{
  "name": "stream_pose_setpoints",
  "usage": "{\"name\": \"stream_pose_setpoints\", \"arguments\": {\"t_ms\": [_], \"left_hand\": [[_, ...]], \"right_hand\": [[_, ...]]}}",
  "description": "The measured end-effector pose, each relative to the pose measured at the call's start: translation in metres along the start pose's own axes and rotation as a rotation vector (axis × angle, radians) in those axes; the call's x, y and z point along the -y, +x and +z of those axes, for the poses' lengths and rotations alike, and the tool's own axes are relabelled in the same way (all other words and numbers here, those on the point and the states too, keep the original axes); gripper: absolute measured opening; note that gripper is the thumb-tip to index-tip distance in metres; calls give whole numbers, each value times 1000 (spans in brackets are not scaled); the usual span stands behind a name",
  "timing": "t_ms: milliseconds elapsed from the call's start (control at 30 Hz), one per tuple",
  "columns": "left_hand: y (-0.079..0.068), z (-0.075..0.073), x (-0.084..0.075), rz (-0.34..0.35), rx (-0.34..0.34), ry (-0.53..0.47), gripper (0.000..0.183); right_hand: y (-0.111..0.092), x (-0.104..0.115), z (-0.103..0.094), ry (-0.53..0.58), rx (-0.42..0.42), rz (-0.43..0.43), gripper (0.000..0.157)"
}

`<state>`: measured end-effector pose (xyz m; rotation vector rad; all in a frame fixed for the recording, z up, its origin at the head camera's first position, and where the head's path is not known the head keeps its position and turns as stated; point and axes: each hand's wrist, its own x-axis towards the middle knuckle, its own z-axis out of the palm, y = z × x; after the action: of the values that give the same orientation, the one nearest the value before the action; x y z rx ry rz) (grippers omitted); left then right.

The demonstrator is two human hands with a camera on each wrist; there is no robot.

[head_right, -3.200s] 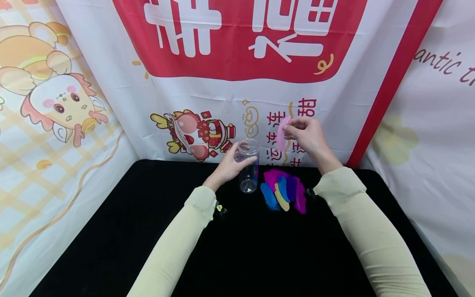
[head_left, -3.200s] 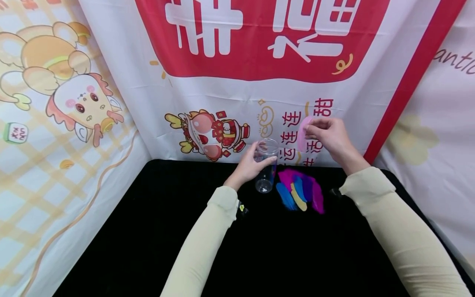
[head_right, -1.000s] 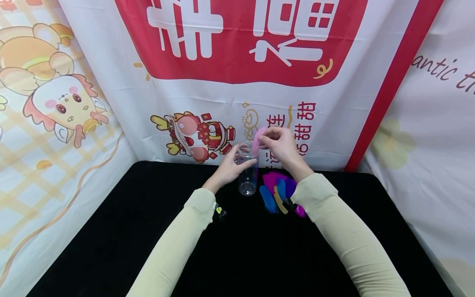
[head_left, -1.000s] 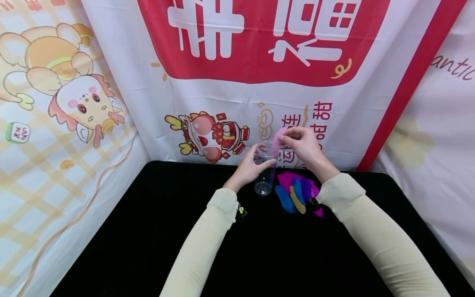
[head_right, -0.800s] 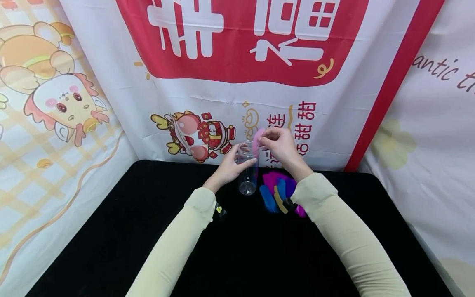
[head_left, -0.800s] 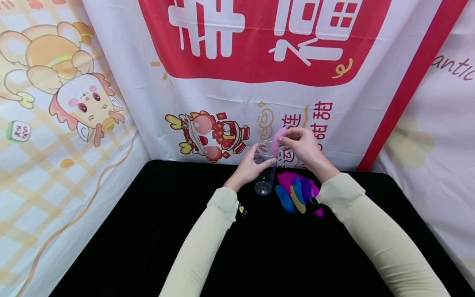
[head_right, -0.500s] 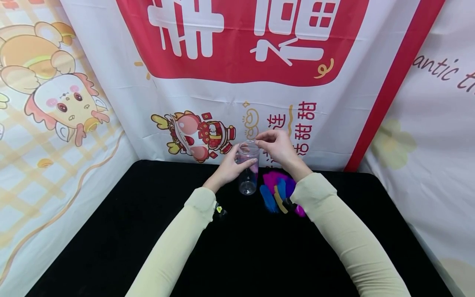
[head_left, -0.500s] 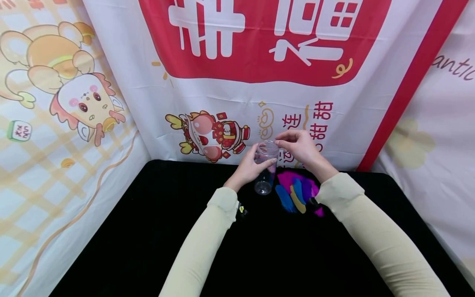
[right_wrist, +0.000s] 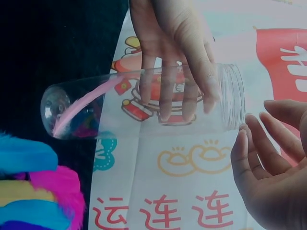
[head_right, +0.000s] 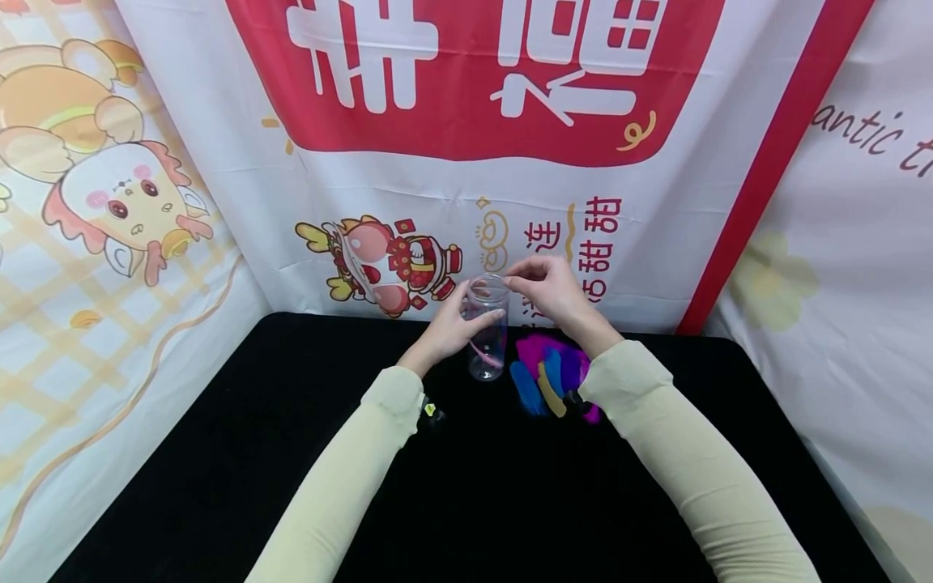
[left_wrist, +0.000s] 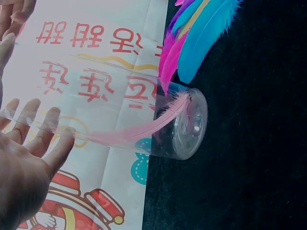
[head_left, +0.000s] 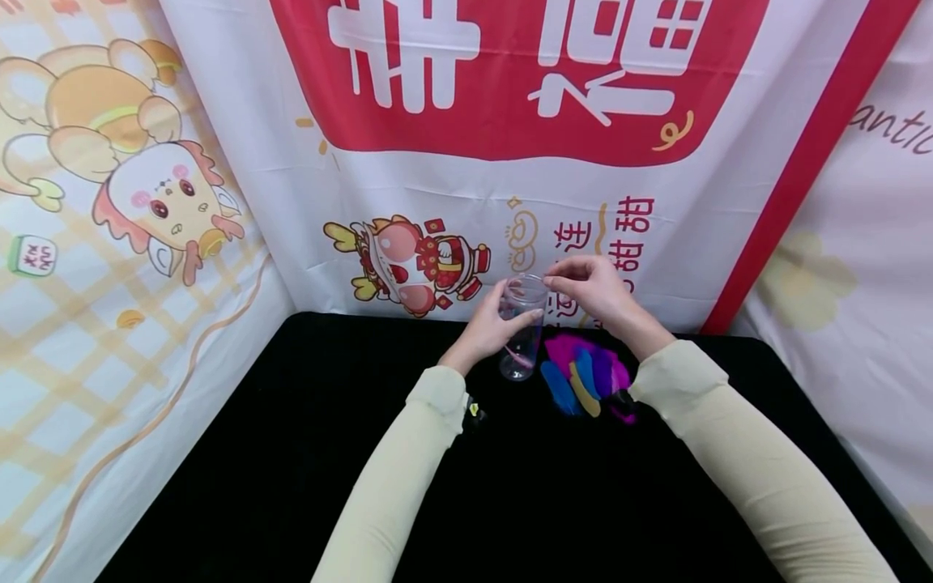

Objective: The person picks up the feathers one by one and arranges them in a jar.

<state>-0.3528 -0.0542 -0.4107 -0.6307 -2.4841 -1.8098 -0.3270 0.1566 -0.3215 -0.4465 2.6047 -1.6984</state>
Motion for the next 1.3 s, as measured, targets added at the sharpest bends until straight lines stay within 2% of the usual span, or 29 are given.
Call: {"name": "stream_pose_setpoints", "arguments": {"t_ms": [200, 500, 767, 1000, 1300], "left_hand": [[2, 0, 1, 5, 1, 12, 66], [4, 0, 1, 31, -10, 23, 66], [2, 1, 1, 21, -18, 30, 68], [0, 2, 5, 12, -6, 30, 71], [0, 1, 1, 17, -9, 34, 72]], "right_hand": [[-5, 0, -6, -52, 1, 31, 33], [-11, -6, -16, -108, -9, 12, 30], [-19, -15, -24, -109, -10, 28, 28], [-27, -23, -33, -108, 12, 71, 34], [-28, -39, -45, -94, 21, 83, 33]]}}
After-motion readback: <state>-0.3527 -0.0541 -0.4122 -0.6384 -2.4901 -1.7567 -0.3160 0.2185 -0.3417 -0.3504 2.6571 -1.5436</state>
